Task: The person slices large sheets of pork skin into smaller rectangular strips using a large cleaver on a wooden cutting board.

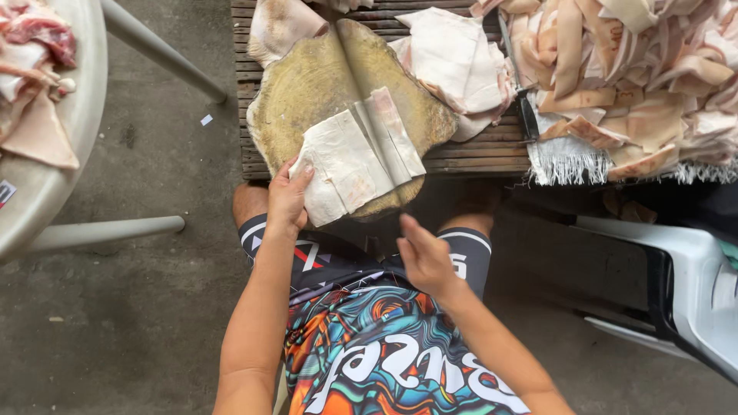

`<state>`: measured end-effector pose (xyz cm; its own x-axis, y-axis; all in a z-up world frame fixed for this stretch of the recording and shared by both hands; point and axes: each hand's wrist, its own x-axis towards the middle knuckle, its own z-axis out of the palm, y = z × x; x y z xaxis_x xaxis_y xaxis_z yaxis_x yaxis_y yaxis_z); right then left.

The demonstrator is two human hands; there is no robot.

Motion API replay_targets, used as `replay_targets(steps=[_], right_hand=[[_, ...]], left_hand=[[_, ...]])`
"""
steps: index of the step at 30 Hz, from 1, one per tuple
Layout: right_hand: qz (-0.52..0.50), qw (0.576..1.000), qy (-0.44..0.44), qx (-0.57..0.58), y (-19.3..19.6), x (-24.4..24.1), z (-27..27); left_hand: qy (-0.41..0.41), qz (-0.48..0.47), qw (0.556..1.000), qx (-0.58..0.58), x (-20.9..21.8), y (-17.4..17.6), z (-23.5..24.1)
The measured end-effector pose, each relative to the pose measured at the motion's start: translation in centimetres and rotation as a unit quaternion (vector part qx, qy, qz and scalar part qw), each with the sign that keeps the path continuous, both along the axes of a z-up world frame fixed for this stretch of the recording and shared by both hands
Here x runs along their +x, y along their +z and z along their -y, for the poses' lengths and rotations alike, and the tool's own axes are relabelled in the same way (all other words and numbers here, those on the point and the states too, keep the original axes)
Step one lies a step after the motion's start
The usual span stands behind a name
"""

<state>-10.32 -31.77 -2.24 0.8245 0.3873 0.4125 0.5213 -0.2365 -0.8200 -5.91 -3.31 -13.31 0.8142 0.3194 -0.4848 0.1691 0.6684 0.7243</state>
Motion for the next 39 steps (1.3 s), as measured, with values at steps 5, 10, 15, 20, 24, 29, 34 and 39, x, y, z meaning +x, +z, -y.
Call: replay_targets(steps=[5,10,15,20,24,29,34,39], right_hand=[[-0.158,0.961,-0.009,-0.226,-4.2,0.3,-0.2],[-0.192,0.961,-0.038,-0.196,-3.8,3.1,2.1],[-0.256,0.951,-0.049,-0.164,-2.2,3.1,1.9],[-0.307,0.942,-0.027,-0.131,-2.4,1.3,1.4],[-0.435,0.897,-0.027,-0.074,-3.7,0.3,0.7],[-0.466,0.885,-0.002,0.009,-3.7,1.0,1.0],[-0.441,0.894,-0.016,-0.076,-2.3,0.4,1.4],[-0.355,0.926,-0.005,-0.128,1.4,0.8,0.7]], left_hand=[[0.004,0.000,1.000,0.007,0.2,-0.8,-0.6],[0.000,-0.001,1.000,0.022,1.7,-1.5,0.3],[-0.016,0.021,0.999,-0.038,1.7,-1.5,1.6],[-0.010,0.013,1.000,-0.010,0.9,0.8,-0.4],[0.057,0.075,0.991,-0.091,-0.2,4.0,-0.9],[0.048,-0.052,0.992,-0.102,-1.0,6.1,0.7],[0.013,-0.084,0.996,0.004,-1.3,4.0,0.2],[-0.050,-0.091,0.985,0.136,-0.2,3.5,-1.6]])
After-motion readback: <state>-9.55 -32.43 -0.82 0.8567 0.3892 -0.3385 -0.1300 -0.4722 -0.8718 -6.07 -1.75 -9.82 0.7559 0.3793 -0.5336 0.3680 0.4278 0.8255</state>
